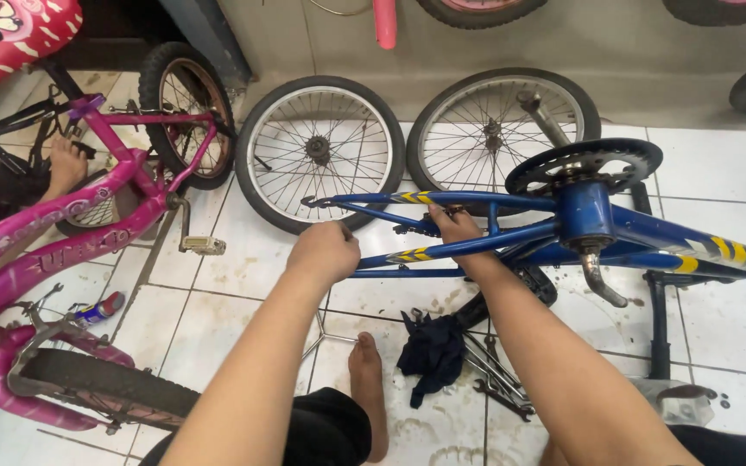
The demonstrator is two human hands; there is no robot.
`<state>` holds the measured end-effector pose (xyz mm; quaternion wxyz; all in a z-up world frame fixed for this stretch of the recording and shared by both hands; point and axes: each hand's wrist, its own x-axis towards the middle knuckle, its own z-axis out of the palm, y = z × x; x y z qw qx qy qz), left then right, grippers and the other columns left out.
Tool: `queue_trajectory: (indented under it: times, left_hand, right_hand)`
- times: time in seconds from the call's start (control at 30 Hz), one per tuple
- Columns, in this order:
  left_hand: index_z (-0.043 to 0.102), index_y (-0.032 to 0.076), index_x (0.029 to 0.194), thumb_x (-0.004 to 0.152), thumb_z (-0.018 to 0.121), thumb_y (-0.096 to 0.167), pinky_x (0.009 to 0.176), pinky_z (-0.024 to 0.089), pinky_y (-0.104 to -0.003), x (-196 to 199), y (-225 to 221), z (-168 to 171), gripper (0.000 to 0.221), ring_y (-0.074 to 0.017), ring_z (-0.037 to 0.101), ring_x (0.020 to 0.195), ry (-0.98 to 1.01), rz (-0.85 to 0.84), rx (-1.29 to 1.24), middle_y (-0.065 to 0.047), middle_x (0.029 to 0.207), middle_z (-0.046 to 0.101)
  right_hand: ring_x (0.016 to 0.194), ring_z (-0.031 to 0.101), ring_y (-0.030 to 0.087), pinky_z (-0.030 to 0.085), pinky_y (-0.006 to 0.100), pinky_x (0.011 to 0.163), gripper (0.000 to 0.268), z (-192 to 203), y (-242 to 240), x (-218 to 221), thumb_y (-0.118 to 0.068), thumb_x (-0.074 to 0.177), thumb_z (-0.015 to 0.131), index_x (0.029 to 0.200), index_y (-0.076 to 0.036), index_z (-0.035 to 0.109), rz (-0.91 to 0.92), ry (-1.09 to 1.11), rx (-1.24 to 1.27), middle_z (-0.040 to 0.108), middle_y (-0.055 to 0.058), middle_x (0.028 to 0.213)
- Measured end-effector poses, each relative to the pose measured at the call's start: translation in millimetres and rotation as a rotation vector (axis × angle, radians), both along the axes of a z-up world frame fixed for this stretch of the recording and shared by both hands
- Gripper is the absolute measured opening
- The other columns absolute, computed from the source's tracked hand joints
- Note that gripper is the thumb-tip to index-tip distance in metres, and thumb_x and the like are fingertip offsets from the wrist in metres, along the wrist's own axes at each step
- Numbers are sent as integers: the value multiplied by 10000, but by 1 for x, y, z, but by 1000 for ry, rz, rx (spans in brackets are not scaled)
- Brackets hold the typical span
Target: Cleaning the frame and chain area of a blue bicycle using a cloth
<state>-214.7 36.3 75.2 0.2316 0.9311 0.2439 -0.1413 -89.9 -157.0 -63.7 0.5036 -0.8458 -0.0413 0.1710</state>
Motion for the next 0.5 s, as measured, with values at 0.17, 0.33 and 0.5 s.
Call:
queue_trajectory:
  times: [0.17,0.33,0.5]
  left_hand:
    - [728,-17,1170,923,572,265,899,578,-521,31,-4,-38,406,-400,688,1139,-56,-44,50,-240,1099,727]
    - [628,40,1373,928,596,324,1007,529,-519,65,1,-69,529,-370,648,1231,136,-46,-261,-227,1296,681]
    - [434,73,1547,935,593,221,988,547,-511,68,-2,-23,649,-389,631,1254,299,-39,-314,-264,1396,607]
  right_hand:
    - [1425,468,386,6,590,1267,522,13,4,6,-494,938,609,1255,-98,732,310,-115,-240,689,138,1343]
    - [1237,631,368,451,527,1121,388,92,11,-19,-329,921,621,1176,-60,737,337,-140,-421,726,188,1192]
    - [1172,677,318,514,472,1042,350,95,22,-17,-348,974,561,1113,-69,720,384,-188,-551,741,159,1091]
